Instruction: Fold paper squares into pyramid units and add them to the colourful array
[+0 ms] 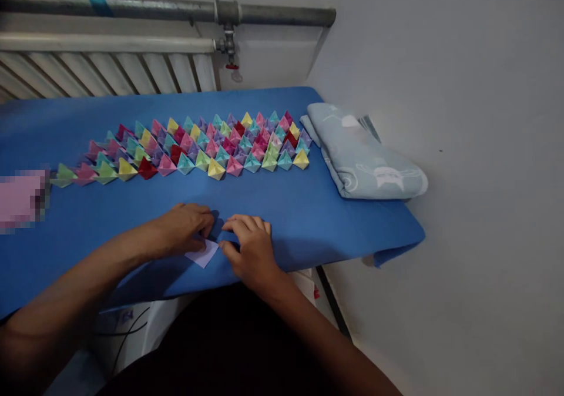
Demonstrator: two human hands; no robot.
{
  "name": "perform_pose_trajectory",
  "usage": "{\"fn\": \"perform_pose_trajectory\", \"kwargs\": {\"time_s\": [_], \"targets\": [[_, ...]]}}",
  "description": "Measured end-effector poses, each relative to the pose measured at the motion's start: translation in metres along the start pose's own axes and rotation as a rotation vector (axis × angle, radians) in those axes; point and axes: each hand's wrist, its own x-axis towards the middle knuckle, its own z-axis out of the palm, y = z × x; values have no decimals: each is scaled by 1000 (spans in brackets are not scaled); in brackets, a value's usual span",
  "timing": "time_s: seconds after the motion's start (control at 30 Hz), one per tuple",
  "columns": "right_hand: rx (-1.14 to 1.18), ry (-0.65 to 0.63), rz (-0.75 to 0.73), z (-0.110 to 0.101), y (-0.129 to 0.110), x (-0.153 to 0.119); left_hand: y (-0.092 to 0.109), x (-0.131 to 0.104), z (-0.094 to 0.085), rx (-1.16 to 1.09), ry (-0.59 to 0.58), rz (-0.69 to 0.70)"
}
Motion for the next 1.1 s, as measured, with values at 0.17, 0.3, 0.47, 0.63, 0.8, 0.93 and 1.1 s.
{"fn": "perform_pose_trajectory", "kwargs": {"time_s": [0.17,0.3,0.47,0.63,0.8,0.93,1.1], "targets": [[208,62,2,-4,2,-3,-10,-17,1,-517,-43,-242],[540,52,211,-8,-5,-7,-11,-36,7,-1151,161,-369],[837,-72,373,-2,-21,-2,13,-42,28,-1437,531,-450],[867,-63,316,7,-30,2,29,-40,43,-1467,598,-426],[431,7,40,3,-21,-2,21,-49,33,-1100,546,-245],[80,72,-321,-3,-12,-4,15,-55,25,-486,612,26],[-205,96,-484,-6,-2,-6,17,-49,45,49,803,131]]}}
